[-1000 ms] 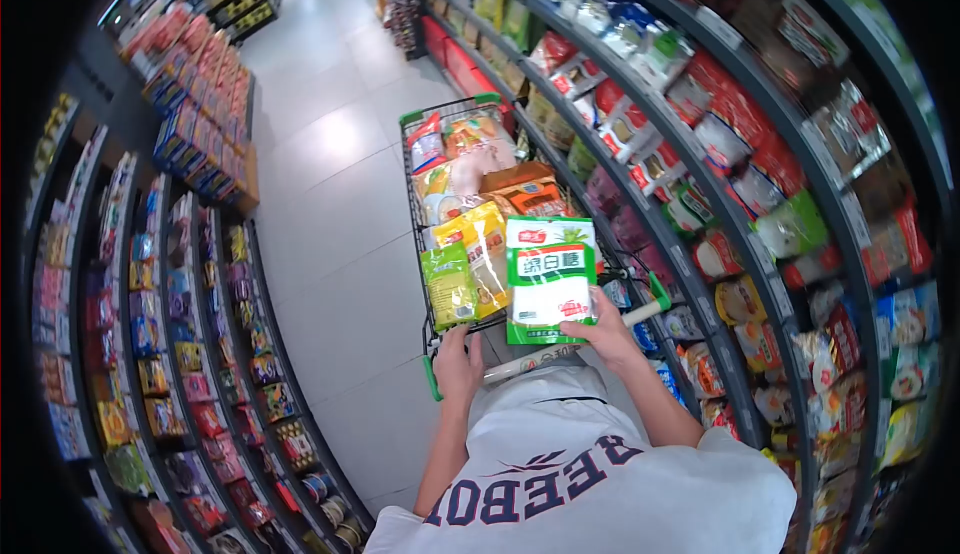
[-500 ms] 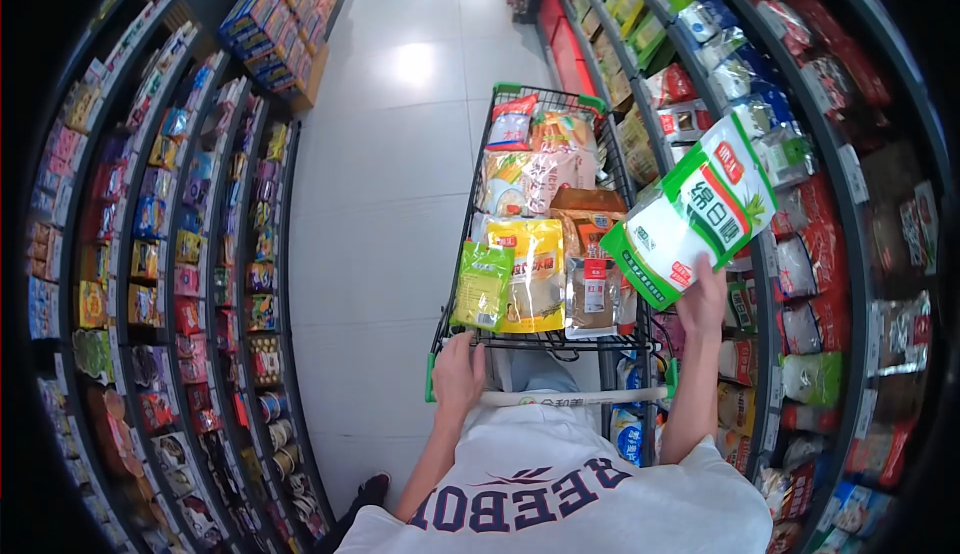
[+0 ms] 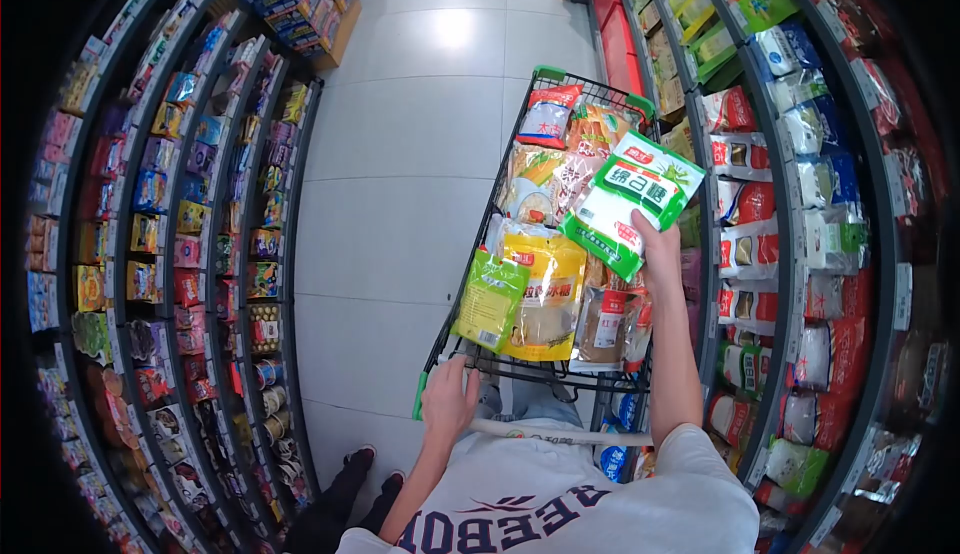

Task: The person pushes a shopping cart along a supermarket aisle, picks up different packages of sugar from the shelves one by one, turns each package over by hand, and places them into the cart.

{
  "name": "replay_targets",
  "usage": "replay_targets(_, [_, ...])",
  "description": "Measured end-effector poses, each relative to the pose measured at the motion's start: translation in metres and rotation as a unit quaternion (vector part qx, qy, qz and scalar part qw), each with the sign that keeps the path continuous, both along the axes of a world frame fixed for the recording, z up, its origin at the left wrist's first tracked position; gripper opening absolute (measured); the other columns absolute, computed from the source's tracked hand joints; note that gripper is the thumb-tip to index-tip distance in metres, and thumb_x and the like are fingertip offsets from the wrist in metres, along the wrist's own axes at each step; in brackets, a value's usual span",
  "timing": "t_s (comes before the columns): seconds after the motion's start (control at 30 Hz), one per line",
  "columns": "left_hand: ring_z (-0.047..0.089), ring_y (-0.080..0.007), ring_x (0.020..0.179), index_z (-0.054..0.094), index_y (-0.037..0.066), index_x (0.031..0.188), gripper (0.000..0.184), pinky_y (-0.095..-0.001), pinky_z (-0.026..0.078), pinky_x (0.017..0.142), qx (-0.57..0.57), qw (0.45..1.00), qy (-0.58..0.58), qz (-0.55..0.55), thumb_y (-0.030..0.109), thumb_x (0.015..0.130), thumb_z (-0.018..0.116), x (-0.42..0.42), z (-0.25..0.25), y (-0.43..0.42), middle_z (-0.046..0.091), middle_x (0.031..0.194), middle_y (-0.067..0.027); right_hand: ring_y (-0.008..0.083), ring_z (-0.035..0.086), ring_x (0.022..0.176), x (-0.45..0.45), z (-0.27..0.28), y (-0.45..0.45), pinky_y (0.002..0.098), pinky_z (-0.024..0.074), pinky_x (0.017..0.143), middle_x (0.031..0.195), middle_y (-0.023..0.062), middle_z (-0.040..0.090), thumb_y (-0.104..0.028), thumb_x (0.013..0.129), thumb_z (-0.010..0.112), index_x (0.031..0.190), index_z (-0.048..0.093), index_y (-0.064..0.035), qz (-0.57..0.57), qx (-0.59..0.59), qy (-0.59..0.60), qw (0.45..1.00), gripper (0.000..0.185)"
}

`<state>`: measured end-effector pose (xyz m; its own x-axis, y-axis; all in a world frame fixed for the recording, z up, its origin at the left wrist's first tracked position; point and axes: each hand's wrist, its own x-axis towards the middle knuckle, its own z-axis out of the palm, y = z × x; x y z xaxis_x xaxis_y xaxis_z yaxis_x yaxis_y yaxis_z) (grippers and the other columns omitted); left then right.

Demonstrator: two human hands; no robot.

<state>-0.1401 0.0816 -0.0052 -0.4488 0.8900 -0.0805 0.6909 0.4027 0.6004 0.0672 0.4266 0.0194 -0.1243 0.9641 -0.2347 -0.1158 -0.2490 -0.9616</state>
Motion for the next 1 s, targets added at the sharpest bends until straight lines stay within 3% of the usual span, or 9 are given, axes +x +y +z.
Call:
replay_targets(0.17, [0.067,-0.0334,0.092,0.061,0.004,0.117,0.034,-0.0430,0.055,0.075,-0.022,1.000,0.005,0.003,0.018,0.087,0.070,0.000,0.006,0.019,0.068,0.106,-0.0131,0.0189,0.067,0.102,-0.033,-0.029,0.085,0.0329,0.0532,0.089,0.120,0.0115,0.067,-0.004,0.092,0.066,0.128,0.055,0.0034,0.056,-0.003,-0.072,0.996,0.039])
replay_targets(0.5, [0.069,-0.0293,0.089,0.065,0.005,0.112,0.035,-0.0387,0.056,0.074,-0.037,0.999,0.019,0.008,0.017,0.081,0.075,-0.002,0.003,0.040,0.069,0.108,-0.0103,0.0202,0.067,0.101,-0.114,-0.092,0.212,0.0330,0.0526,0.089,0.116,0.0121,0.068,-0.001,0.089,0.066,0.125,0.058,0.0027,0.128,0.017,-0.107,0.986,0.037])
replay_targets(0.63, [0.070,-0.0290,0.086,0.066,0.005,0.111,0.035,-0.0376,0.056,0.072,-0.033,0.999,0.028,0.015,0.015,0.079,0.075,-0.001,0.001,0.048,0.070,0.106,-0.0107,0.0209,0.069,0.097,-0.148,-0.142,0.264,0.0314,0.0539,0.084,0.115,0.0144,0.068,-0.016,0.087,0.075,0.132,0.051,0.0034,0.089,0.114,-0.173,0.974,0.055])
replay_targets(0.67, [0.070,-0.0291,0.086,0.066,0.004,0.110,0.035,-0.0374,0.056,0.072,-0.036,0.999,0.024,0.017,0.014,0.078,0.075,-0.001,0.001,0.049,0.070,0.105,-0.0109,0.0244,0.068,0.102,-0.150,-0.178,0.284,0.0346,0.0532,0.088,0.117,0.0183,0.067,-0.026,0.083,0.079,0.136,0.045,0.0042,0.059,0.088,-0.233,0.967,0.070])
replay_targets(0.77, [0.070,-0.0294,0.085,0.066,0.004,0.110,0.034,-0.0366,0.056,0.072,-0.026,0.999,0.025,0.017,0.012,0.078,0.075,-0.002,0.000,0.054,0.070,0.104,-0.0114,0.0362,0.065,0.110,-0.161,-0.194,0.279,0.0420,0.0506,0.095,0.119,0.0258,0.065,-0.028,0.077,0.083,0.134,0.045,0.0050,0.041,0.150,-0.376,0.913,0.077])
replay_targets(0.8, [0.070,-0.0295,0.085,0.066,0.003,0.109,0.034,-0.0364,0.056,0.072,-0.019,0.999,0.026,0.017,0.012,0.077,0.075,-0.002,-0.002,0.056,0.070,0.104,-0.0116,0.0431,0.054,0.125,-0.162,-0.195,0.276,0.0461,0.0426,0.106,0.130,0.0315,0.056,-0.028,0.077,0.081,0.139,0.041,0.0047,0.074,0.181,-0.386,0.902,0.082])
replay_targets(0.9, [0.070,-0.0299,0.084,0.066,0.003,0.108,0.033,-0.0361,0.056,0.071,-0.026,0.999,0.022,0.019,0.011,0.077,0.075,-0.001,0.001,0.063,0.070,0.104,-0.0122,0.0445,0.037,0.139,-0.173,-0.190,0.265,0.0505,0.0324,0.114,0.146,0.0336,0.040,-0.027,0.078,0.079,0.145,0.037,0.0025,0.112,0.296,-0.512,0.798,0.085])
replay_targets(0.93, [0.070,-0.0299,0.084,0.066,0.003,0.108,0.033,-0.0362,0.056,0.071,-0.024,0.999,0.022,0.021,0.011,0.077,0.075,-0.001,0.000,0.065,0.070,0.104,-0.0122,0.0454,0.025,0.145,-0.175,-0.182,0.262,0.0567,0.0252,0.117,0.156,0.0307,0.025,-0.026,0.079,0.078,0.149,0.036,-0.0020,0.145,0.303,-0.554,0.762,0.085])
replay_targets(1.0, [0.070,-0.0300,0.083,0.066,0.003,0.108,0.033,-0.0364,0.056,0.070,-0.019,0.999,0.025,0.023,0.011,0.077,0.075,0.002,0.000,0.066,0.070,0.103,-0.0121,0.0444,0.024,0.146,-0.183,-0.175,0.264,0.0583,0.0241,0.117,0.158,0.0280,0.024,-0.027,0.079,0.078,0.150,0.035,-0.0045,0.176,0.379,-0.575,0.704,0.086])
